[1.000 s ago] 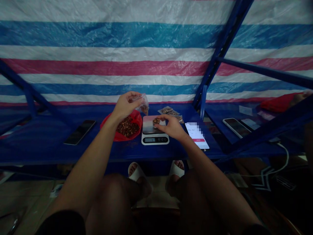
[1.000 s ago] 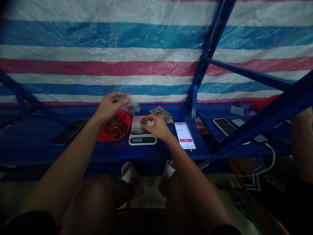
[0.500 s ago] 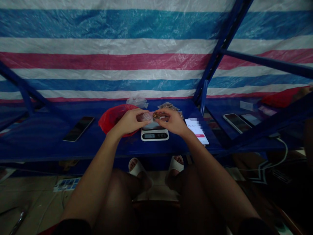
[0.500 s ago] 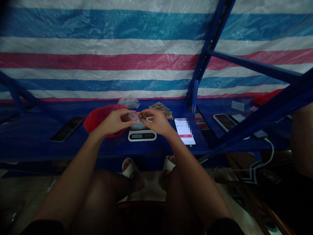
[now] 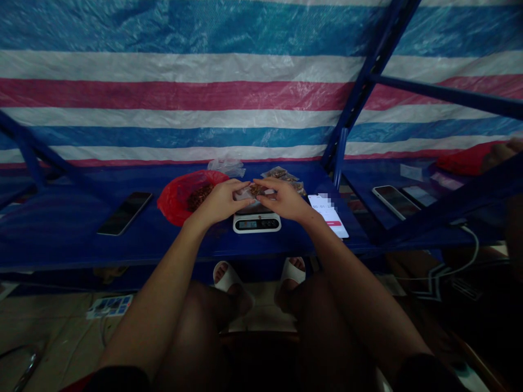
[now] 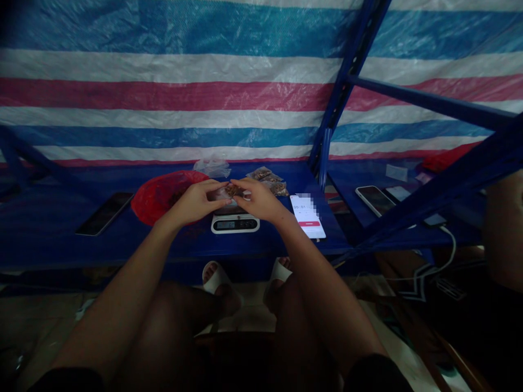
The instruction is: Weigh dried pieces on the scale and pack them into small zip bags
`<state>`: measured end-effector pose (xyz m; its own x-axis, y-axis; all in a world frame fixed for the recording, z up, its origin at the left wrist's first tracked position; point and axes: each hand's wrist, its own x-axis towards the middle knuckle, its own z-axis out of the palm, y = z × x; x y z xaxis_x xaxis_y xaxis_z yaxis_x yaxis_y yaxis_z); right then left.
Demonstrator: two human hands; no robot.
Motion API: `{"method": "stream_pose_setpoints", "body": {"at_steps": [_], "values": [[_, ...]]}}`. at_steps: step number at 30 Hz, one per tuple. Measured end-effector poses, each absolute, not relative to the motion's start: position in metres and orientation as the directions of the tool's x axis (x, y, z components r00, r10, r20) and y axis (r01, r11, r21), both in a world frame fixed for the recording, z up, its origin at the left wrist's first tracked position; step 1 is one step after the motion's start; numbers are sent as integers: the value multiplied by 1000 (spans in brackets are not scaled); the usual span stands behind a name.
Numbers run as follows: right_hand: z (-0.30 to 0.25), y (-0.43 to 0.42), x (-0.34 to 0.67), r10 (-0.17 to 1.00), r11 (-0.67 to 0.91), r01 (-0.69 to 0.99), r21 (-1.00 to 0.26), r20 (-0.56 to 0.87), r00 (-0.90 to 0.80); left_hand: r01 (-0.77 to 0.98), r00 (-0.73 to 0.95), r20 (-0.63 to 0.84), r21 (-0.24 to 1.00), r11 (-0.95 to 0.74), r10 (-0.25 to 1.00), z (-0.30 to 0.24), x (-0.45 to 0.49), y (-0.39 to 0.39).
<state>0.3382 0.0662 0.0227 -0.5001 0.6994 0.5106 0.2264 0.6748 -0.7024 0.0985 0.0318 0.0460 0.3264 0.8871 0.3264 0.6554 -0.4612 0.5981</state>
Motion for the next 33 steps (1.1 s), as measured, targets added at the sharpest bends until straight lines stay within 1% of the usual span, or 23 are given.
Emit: {"method": "stream_pose_setpoints", "body": {"at_steps": [4,9,11,16,20,26,33], "values": [[17,76,335,734,630,239,-739,465,-495,668,316,325,591,-452,891,40,98,39],[13,82,331,719,641,236,-730,462,-519,667,323,326,587,-459,888,35,97,47],[14,82,331,711,652,249,-716,463,-530,651,318,327,607,-456,890,33,97,48],[22,81,331,665,721,299,-625,504,-552,557,290,309,715,-422,906,31,97,49],[24,84,331,653,739,318,-594,513,-557,514,276,297,758,-402,914,30,97,49],[15,94,330,684,706,323,-630,490,-540,476,279,271,794,-378,921,24,95,55],[17,102,328,651,721,277,-635,485,-584,448,271,301,801,-397,914,16,94,60]]}}
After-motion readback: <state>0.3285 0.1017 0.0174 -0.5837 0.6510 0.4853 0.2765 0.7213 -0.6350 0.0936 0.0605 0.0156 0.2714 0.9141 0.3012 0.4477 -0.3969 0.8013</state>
